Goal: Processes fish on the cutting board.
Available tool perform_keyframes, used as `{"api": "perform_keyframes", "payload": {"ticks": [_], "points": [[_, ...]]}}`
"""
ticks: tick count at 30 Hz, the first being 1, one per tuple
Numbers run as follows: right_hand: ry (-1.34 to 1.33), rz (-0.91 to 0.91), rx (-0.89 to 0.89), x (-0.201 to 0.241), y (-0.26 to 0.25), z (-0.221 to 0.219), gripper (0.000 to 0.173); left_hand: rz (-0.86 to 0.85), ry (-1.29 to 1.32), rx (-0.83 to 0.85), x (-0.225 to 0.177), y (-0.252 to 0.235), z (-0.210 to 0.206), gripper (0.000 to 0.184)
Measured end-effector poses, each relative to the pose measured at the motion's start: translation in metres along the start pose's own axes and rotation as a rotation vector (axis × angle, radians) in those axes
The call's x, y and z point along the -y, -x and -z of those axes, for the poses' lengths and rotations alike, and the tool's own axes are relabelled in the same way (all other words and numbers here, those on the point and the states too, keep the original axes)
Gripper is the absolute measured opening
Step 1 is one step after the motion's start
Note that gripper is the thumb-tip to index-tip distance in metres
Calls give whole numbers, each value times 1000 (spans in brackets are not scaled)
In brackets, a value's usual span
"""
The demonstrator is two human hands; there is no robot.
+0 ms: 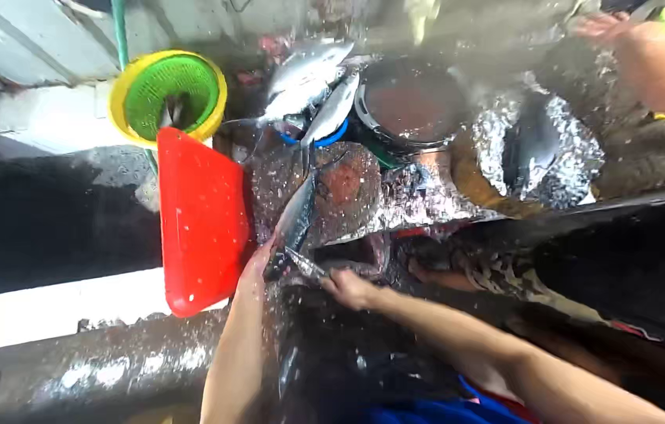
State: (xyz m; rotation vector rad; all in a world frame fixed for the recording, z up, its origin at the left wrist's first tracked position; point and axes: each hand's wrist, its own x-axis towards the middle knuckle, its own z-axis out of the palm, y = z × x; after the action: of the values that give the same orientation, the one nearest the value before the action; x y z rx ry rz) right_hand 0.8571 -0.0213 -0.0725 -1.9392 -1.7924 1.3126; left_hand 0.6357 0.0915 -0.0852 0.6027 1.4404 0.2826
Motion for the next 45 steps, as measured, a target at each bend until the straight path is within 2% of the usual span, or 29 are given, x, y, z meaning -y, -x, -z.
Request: {"api": "perform_keyframes", "payload": {"ticks": [1, 2, 3, 5, 7, 9, 10, 12, 13, 14, 16, 18, 19, 20, 21, 23, 25, 26, 29, 31, 34, 36, 37, 38, 40, 41, 43, 44, 45], "points": [[40, -8, 106, 0, -7, 20, 54, 18, 1, 30, 6, 1, 6, 59], [6, -49, 130, -11, -25, 32, 56, 31, -17, 51, 11, -3, 8, 61], [-56, -80, 48, -26, -48, 32, 55, 23, -42, 48, 9, -8, 6, 65], [-160, -117, -7, -35, -56, -8, 58, 6, -102, -18, 10, -6, 3, 71], [-137, -5, 107, -22, -13, -36, 55, -28, -159, -21, 1, 6, 4, 64], [10, 157, 244, -6, 3, -12, 53, -88, -152, 90, -7, -2, 12, 61], [32, 163, 244, 0, 0, 5, 51, -88, -153, 119, -2, -9, 15, 61], [-42, 2, 87, -5, -35, 31, 50, -31, -219, 94, -2, -21, 13, 70], [-54, -62, -8, -15, -52, 24, 52, 12, -244, 49, -7, -22, 9, 75], [-79, -89, -14, -20, -57, 6, 54, 45, -265, 27, -9, -23, 10, 78], [-74, -40, 141, -9, -22, -33, 56, 49, -386, 9, -14, -31, 20, 83], [56, 82, 285, 2, 1, -21, 57, -71, -552, -104, -29, -33, 21, 79], [44, 74, 253, 6, 4, -7, 56, -177, -624, -230, -29, -23, 15, 71], [-18, 29, 137, 6, -5, 14, 54, -368, -726, -400, -22, -16, 6, 58], [-88, -43, -4, -2, -26, 39, 56, -536, -879, -535, -15, -8, -5, 56], [-193, -182, -264, -30, -86, 89, 61, -708, -1169, -594, 9, -5, -24, 79], [-220, -313, -333, -48, -128, 115, 63, -638, -1397, -534, 29, -18, -34, 98], [-186, -343, -289, -47, -130, 105, 62, -572, -1450, -519, 31, -23, -34, 100], [-94, -269, -40, -22, -86, 44, 62, -518, -1443, -453, 1, -21, -16, 94], [-56, -228, 100, -7, -69, 58, 62, -546, -1439, -372, -14, -15, 4, 91], [-207, -296, -30, -24, -107, 103, 61, -534, -1573, -352, -39, -6, 7, 86], [-281, -410, -84, -23, -90, 66, 62, -459, -1545, -395, -39, 1, -8, 77], [-284, -419, -110, -11, -62, 34, 61, -415, -1504, -409, -38, 6, -12, 75], [-248, -384, -132, 3, -50, 26, 60, -390, -1468, -421, -47, 6, -14, 73], [-223, -345, -66, 10, -53, 53, 62, -365, -1463, -393, -62, 0, -8, 72], [-251, -354, -56, -4, -62, 67, 64, -366, -1498, -366, -58, -1, -4, 69], [-309, -374, -166, -29, -109, 93, 65, -391, -1569, -372, -68, -8, -2, 68], [-325, -398, -189, -27, -120, 90, 64, -387, -1568, -380, -72, -9, -5, 67], [-312, -421, -194, -18, -112, 66, 63, -371, -1556, -387, -69, -7, -8, 65]]}}
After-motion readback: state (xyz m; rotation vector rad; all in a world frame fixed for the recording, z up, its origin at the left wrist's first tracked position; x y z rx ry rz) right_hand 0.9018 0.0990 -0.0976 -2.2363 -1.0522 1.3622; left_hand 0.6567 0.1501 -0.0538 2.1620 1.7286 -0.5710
